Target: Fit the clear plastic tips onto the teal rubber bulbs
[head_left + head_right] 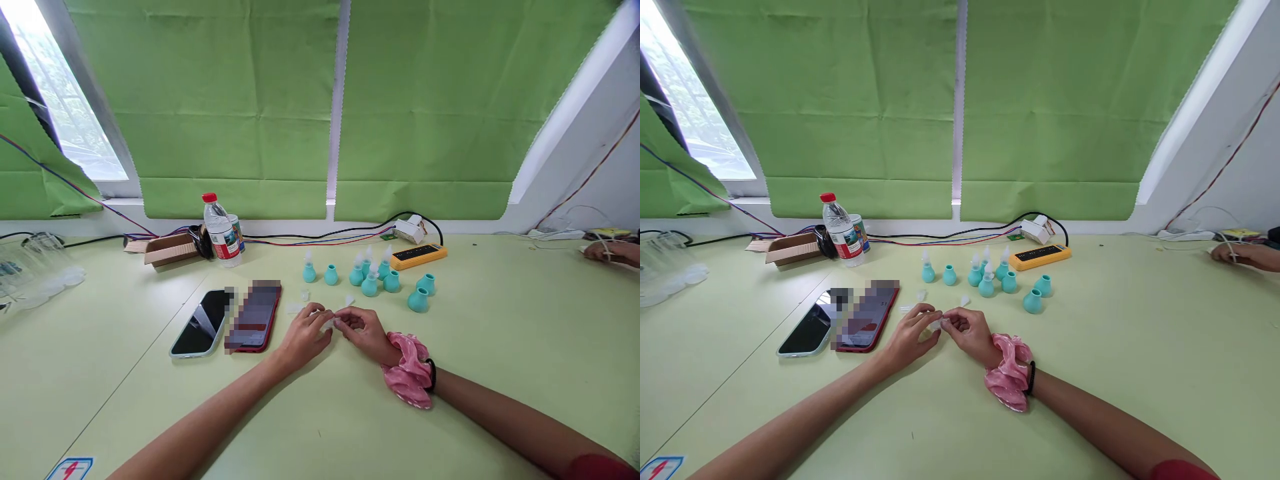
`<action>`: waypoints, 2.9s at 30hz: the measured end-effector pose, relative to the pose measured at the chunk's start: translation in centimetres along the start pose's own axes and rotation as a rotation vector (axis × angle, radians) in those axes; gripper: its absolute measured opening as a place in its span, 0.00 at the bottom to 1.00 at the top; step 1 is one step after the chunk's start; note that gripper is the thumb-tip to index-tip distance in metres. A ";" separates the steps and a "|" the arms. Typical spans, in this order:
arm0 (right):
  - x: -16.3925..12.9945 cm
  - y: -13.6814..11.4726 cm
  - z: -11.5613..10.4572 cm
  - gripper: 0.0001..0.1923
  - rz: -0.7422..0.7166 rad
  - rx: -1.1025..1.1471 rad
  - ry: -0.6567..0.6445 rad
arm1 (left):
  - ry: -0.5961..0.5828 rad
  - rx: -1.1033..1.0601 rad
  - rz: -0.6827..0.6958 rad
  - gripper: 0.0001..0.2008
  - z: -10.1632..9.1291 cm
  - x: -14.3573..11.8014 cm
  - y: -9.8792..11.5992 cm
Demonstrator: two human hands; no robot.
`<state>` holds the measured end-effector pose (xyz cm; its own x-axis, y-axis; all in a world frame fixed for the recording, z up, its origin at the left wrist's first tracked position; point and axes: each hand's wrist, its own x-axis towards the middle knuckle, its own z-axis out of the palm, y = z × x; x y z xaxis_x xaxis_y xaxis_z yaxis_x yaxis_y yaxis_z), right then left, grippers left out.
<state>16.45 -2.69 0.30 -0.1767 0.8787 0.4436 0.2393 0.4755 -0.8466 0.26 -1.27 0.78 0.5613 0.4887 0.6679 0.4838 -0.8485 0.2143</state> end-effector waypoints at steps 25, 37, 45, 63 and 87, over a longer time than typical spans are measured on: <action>-0.3 0.0 -0.2 0.11 -0.101 -0.083 -0.030 | 0.067 -0.104 -0.177 0.11 0.1 -0.2 -0.2; -0.3 -0.3 -0.4 0.10 -0.148 -0.190 -0.096 | 0.057 -0.109 -0.176 0.10 -0.2 0.0 0.3; -0.3 -0.6 -0.4 0.11 -0.174 -0.217 -0.135 | 0.072 -0.076 -0.174 0.11 0.0 -0.1 0.2; -0.1 -1.0 -1.4 0.14 -0.299 -0.405 -0.004 | 0.094 -0.098 -0.143 0.08 0.1 0.0 0.2; -1.5 4.4 -14.5 0.17 0.287 -0.907 0.437 | 0.020 -0.116 -0.186 0.07 -0.4 0.0 0.9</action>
<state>31.61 -1.32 0.21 0.3173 0.8173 0.4810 0.8759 -0.0581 -0.4791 0.45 -2.08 1.27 0.4561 0.6358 0.6227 0.4964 -0.7625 0.4149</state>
